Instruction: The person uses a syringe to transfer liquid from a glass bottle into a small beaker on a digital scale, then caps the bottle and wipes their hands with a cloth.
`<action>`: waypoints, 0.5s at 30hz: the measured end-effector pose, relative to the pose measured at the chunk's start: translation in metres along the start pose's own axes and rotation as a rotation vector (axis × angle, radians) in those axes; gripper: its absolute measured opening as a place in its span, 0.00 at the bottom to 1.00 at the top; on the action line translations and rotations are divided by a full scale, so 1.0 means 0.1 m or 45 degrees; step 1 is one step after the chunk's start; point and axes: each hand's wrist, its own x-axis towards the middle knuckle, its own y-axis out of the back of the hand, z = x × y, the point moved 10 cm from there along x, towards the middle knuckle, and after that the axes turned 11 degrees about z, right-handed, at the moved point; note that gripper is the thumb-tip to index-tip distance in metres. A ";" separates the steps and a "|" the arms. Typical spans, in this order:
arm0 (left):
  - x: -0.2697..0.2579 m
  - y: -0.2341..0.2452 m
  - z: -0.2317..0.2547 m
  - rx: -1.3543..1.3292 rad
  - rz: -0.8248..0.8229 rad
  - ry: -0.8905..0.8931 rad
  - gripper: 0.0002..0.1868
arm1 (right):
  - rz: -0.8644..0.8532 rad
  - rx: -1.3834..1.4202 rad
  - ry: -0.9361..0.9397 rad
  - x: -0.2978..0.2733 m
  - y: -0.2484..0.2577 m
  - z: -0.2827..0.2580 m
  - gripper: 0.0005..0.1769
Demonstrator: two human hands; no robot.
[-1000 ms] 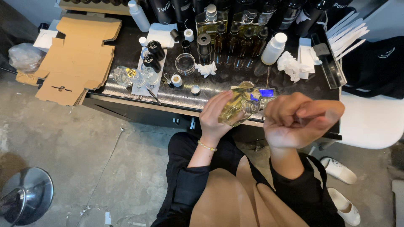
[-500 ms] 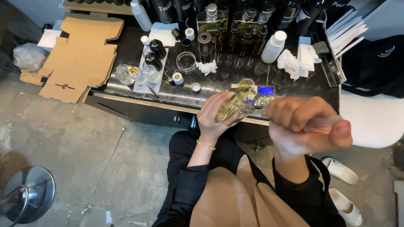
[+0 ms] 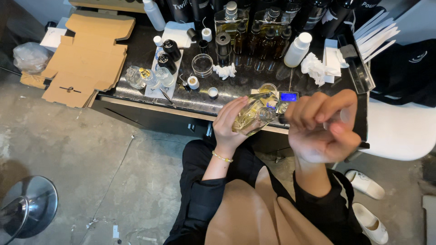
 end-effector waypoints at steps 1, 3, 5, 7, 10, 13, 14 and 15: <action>-0.03 -0.01 -0.03 0.002 0.001 0.001 0.32 | -0.001 0.001 -0.002 -0.02 -0.02 0.02 0.08; -0.08 -0.04 -0.06 0.028 -0.021 -0.033 0.31 | 0.152 -0.043 0.017 -0.06 0.06 0.04 0.11; -0.10 -0.06 -0.05 0.008 -0.024 -0.050 0.30 | 0.181 -0.039 0.033 -0.09 0.05 0.03 0.12; -0.11 -0.06 -0.02 -0.010 -0.026 -0.065 0.29 | 0.208 -0.033 0.047 -0.15 0.11 0.03 0.13; -0.07 -0.06 0.03 -0.037 -0.016 -0.051 0.30 | 0.106 -0.007 -0.184 -0.24 0.16 0.23 0.36; -0.04 -0.03 0.03 -0.025 -0.020 0.006 0.29 | 0.020 0.060 0.147 -0.21 0.11 -0.05 0.29; -0.04 -0.01 0.01 -0.033 -0.012 0.032 0.30 | -0.049 0.126 0.196 -0.19 0.04 -0.14 0.30; -0.03 0.00 -0.01 -0.042 -0.004 0.058 0.31 | -0.119 0.193 0.246 -0.17 -0.03 -0.24 0.31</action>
